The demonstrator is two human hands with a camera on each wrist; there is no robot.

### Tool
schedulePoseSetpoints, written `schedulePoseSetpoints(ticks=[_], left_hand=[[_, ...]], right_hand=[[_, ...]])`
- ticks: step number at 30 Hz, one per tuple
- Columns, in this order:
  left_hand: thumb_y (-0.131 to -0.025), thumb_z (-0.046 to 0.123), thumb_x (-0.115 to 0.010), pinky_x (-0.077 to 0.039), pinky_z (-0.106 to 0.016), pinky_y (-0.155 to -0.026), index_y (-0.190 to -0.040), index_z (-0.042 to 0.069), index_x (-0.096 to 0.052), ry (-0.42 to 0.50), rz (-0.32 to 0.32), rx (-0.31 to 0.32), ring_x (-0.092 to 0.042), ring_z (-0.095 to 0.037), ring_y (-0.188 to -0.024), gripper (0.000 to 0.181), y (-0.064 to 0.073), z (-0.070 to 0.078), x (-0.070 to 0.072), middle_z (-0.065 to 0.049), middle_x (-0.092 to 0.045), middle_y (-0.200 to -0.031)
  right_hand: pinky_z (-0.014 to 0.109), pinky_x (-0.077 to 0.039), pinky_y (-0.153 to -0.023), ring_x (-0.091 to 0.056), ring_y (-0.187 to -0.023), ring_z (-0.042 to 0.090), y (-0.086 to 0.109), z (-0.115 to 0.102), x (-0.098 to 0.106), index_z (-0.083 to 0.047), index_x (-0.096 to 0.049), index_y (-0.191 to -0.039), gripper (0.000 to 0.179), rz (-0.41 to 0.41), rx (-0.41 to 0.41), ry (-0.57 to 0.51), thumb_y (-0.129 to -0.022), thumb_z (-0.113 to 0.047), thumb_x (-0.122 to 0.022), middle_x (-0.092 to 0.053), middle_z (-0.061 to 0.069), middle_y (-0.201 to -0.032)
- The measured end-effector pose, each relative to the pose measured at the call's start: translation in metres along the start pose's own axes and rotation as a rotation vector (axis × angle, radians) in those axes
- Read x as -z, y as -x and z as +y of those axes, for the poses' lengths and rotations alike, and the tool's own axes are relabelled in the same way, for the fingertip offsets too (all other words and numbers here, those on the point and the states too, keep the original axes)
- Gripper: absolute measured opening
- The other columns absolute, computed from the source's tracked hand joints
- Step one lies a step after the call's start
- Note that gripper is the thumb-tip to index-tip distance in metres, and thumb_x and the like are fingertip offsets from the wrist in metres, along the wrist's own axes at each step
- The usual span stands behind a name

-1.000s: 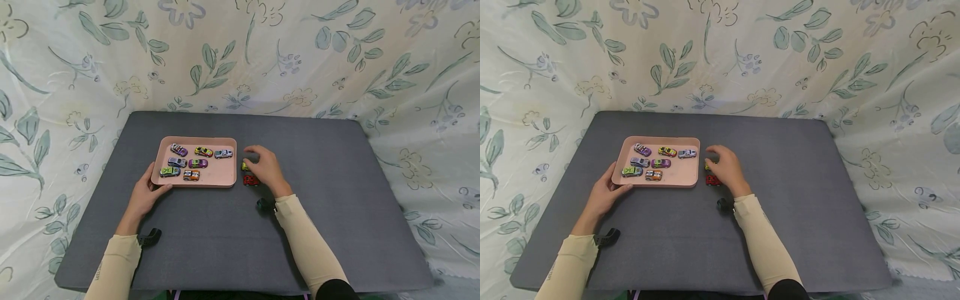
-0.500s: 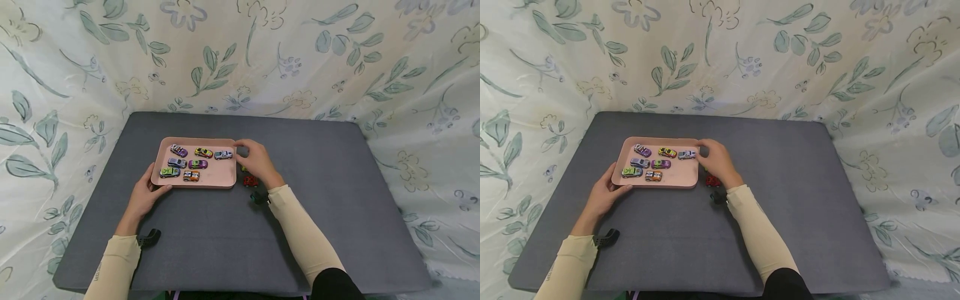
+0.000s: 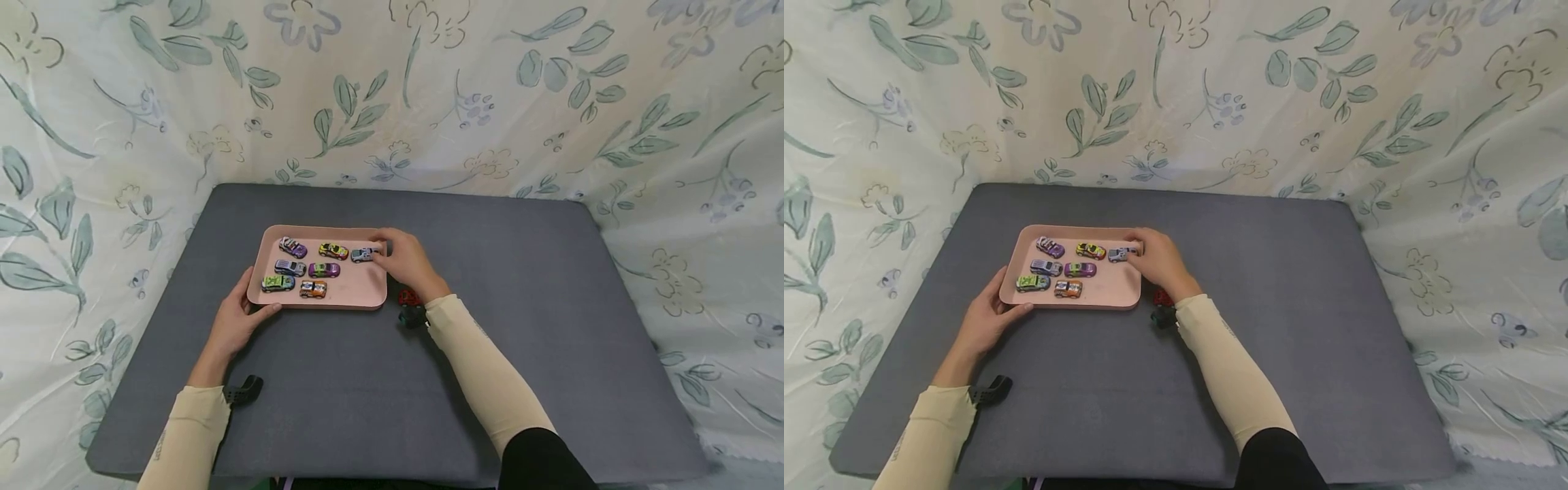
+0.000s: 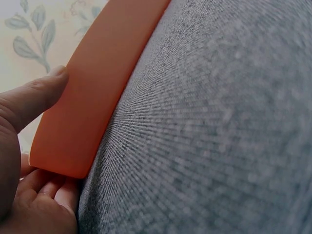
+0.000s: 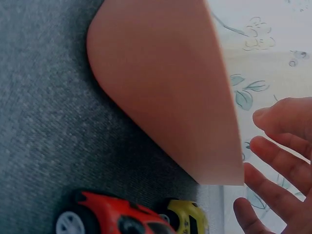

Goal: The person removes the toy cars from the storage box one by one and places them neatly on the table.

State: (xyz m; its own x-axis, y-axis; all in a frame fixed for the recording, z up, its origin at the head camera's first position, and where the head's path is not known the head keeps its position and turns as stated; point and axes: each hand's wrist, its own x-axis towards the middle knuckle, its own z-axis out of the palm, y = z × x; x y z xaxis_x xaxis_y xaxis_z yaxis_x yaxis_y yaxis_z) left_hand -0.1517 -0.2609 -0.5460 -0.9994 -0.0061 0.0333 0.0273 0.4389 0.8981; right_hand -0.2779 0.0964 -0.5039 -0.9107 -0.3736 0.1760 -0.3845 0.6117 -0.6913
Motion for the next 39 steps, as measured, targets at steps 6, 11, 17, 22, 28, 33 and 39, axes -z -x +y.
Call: schedulePoseSetpoints(ticks=[6, 11, 17, 22, 28, 33, 39], left_hand=[[-0.099, 0.016, -0.085, -0.025, -0.059, -0.128, -0.174, 0.001, -0.013, -0.007, 0.007, -0.014, -0.024, -0.043, -0.161, 0.104, -0.003, 0.003, 0.002, -0.027, -0.023, -0.175], [-0.099, 0.020, -0.085, -0.026, -0.059, -0.127, -0.173, 0.001, -0.014, -0.028, 0.001, 0.003, -0.024, -0.044, -0.161, 0.105, 0.007, 0.002, 0.003, -0.028, -0.023, -0.174], [-0.100, 0.024, -0.084, -0.026, -0.044, -0.129, -0.173, 0.001, -0.011, -0.043, -0.019, 0.048, -0.023, -0.045, -0.161, 0.106, 0.023, -0.004, 0.003, -0.028, -0.021, -0.175], [-0.100, 0.024, -0.083, -0.026, -0.017, -0.124, -0.173, -0.001, -0.011, -0.045, -0.034, 0.061, -0.023, -0.046, -0.160, 0.106, 0.033, -0.007, 0.001, -0.030, -0.020, -0.175], [-0.100, 0.021, -0.083, -0.024, 0.000, -0.111, -0.173, -0.002, -0.011, -0.020, -0.034, 0.054, -0.022, -0.047, -0.160, 0.105, 0.033, -0.006, -0.002, -0.031, -0.019, -0.175], [-0.100, 0.022, -0.084, -0.022, 0.005, -0.105, -0.172, -0.003, -0.011, -0.020, -0.021, 0.045, -0.023, -0.047, -0.160, 0.106, 0.025, -0.002, -0.003, -0.032, -0.018, -0.174], [-0.099, 0.019, -0.085, -0.023, 0.005, -0.105, -0.172, -0.002, -0.010, -0.007, -0.004, 0.028, -0.023, -0.047, -0.160, 0.107, 0.013, 0.005, -0.002, -0.031, -0.018, -0.175]], right_hand=[[0.044, -0.059, -0.081, -0.068, -0.089, 0.023, -0.010, -0.002, -0.006, -0.018, -0.073, -0.139, 0.037, -0.040, -0.025, 0.060, -0.103, -0.020, -0.077, -0.070, 0.004, -0.135], [0.046, -0.060, -0.100, -0.068, -0.124, 0.021, -0.010, -0.005, -0.021, -0.020, -0.072, -0.141, 0.038, -0.108, -0.021, 0.174, -0.103, -0.022, -0.077, -0.070, -0.001, -0.140], [0.044, -0.057, -0.106, -0.066, -0.127, 0.019, -0.006, -0.004, -0.039, -0.021, -0.071, -0.143, 0.041, -0.164, -0.027, 0.272, -0.102, -0.022, -0.078, -0.071, -0.004, -0.140], [0.043, -0.056, -0.108, -0.066, -0.129, 0.019, 0.000, -0.001, -0.047, -0.022, -0.072, -0.142, 0.040, -0.195, -0.023, 0.328, -0.102, -0.022, -0.078, -0.071, -0.006, -0.140], [0.044, -0.059, -0.104, -0.069, -0.122, 0.020, 0.002, -0.001, -0.045, -0.023, -0.078, -0.134, 0.033, -0.180, -0.007, 0.362, -0.102, -0.019, -0.078, -0.073, -0.005, -0.136], [0.043, -0.060, -0.098, -0.071, -0.114, 0.020, -0.006, -0.002, -0.039, -0.024, -0.080, -0.127, 0.026, -0.159, 0.008, 0.387, -0.101, -0.019, -0.079, -0.075, -0.004, -0.131], [0.045, -0.059, -0.101, -0.070, -0.116, 0.021, -0.016, -0.004, -0.029, -0.025, -0.080, -0.127, 0.026, -0.149, 0.014, 0.414, -0.101, -0.021, -0.078, -0.073, -0.003, -0.134]])
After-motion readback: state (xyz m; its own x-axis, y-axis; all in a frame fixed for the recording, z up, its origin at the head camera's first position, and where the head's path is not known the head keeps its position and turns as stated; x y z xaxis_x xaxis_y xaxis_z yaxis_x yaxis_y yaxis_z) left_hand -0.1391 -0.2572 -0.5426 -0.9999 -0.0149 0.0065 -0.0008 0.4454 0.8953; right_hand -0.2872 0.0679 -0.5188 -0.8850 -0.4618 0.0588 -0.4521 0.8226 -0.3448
